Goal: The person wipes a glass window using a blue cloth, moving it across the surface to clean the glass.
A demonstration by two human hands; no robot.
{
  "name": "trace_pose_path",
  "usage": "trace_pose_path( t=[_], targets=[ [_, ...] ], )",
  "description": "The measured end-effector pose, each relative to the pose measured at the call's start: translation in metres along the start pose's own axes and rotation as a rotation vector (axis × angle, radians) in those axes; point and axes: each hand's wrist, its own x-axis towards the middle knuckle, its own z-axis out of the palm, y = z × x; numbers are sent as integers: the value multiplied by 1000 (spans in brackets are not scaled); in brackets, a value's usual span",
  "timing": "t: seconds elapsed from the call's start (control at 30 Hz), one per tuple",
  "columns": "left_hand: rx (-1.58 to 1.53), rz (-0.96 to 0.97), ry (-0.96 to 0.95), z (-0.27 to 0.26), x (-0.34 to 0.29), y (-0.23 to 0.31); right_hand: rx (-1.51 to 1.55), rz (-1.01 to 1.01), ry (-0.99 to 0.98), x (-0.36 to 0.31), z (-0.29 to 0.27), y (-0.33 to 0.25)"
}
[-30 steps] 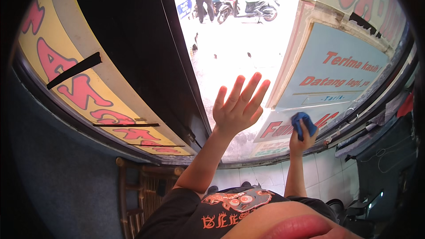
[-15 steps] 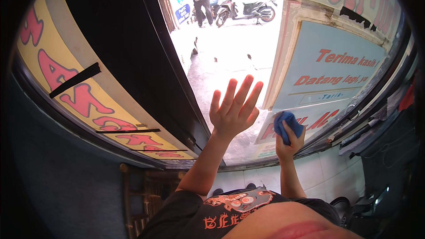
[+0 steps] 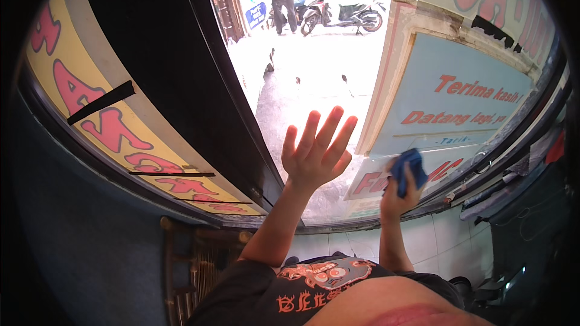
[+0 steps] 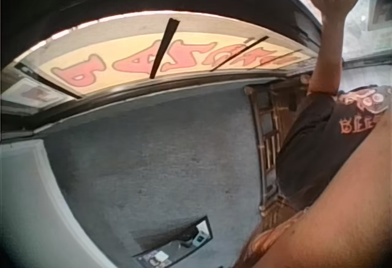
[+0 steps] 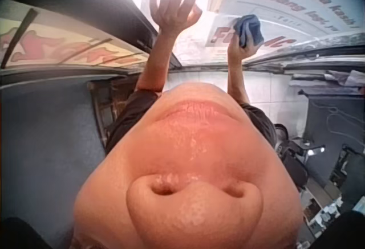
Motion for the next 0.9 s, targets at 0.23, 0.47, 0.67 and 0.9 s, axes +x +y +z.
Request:
trace_pose_path(
  t=[0.23, 0.47, 0.67, 0.9],
  targets=[
    [-5, -8, 1, -1, 0, -2, -344, -521, -42, 30, -13, 8],
    [3, -1, 12, 1, 0, 0, -201, -173, 340, 106, 7, -17],
    [6, -2, 7, -2, 1, -2, 1, -279, 32, 72, 43, -84],
    [-64, -29, 14, -4, 3, -1, -127, -492, -9, 67, 42, -72]
  ],
)
